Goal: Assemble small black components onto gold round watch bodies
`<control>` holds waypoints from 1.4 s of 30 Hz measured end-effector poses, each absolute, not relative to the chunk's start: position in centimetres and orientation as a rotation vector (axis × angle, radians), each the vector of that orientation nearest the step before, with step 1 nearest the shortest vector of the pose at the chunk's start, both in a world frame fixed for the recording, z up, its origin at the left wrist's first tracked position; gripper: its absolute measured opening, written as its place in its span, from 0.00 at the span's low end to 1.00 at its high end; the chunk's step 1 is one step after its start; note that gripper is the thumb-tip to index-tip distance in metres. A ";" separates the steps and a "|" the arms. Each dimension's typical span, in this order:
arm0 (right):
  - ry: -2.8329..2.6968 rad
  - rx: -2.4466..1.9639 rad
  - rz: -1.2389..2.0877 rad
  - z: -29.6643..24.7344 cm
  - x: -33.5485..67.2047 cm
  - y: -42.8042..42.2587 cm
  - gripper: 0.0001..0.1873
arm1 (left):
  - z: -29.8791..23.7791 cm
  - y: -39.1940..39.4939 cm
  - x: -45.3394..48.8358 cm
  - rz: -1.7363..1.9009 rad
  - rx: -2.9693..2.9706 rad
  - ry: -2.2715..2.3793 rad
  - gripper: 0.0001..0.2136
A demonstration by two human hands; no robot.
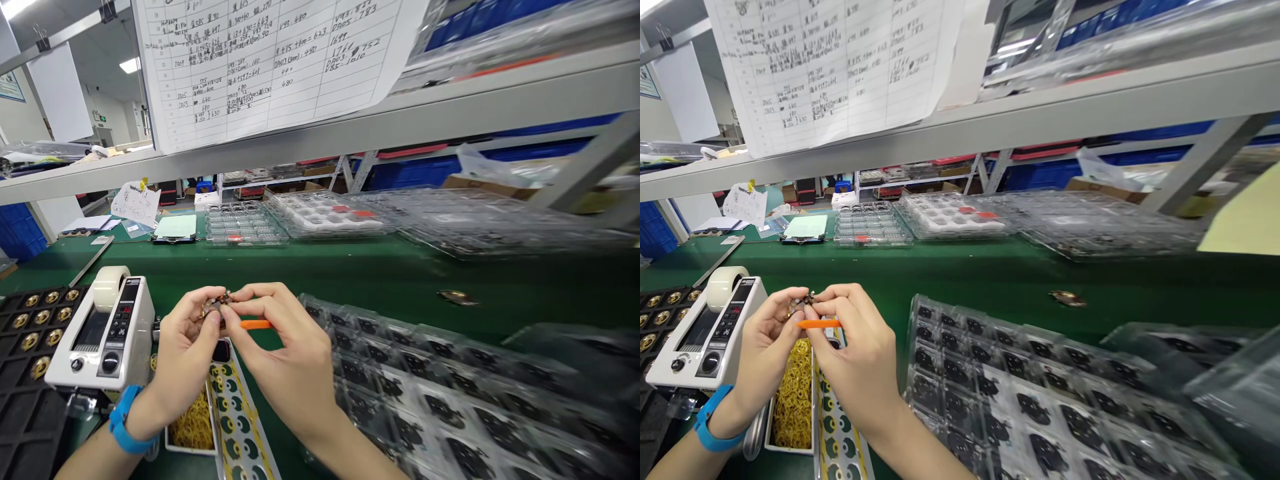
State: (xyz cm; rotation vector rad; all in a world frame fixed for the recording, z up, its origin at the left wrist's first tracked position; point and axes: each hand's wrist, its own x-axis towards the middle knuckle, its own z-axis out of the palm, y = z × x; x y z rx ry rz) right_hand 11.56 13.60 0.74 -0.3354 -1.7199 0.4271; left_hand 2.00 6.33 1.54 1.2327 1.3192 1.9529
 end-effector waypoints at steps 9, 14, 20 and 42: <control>-1.795 -0.372 0.540 1.0 11.6 14.2 0.04 | 1.9 6.4 1.8 1.984 1.214 1.268 0.06; -1.807 -0.332 0.590 1.1 11.6 14.5 0.06 | 1.2 6.6 1.9 1.937 1.193 1.311 0.09; -1.846 -0.246 0.462 1.4 12.0 14.9 0.07 | 1.7 6.7 0.5 1.768 1.512 1.467 0.06; -1.774 -0.122 -0.173 1.6 12.6 14.9 0.10 | 3.5 5.5 1.6 1.797 0.998 1.299 0.14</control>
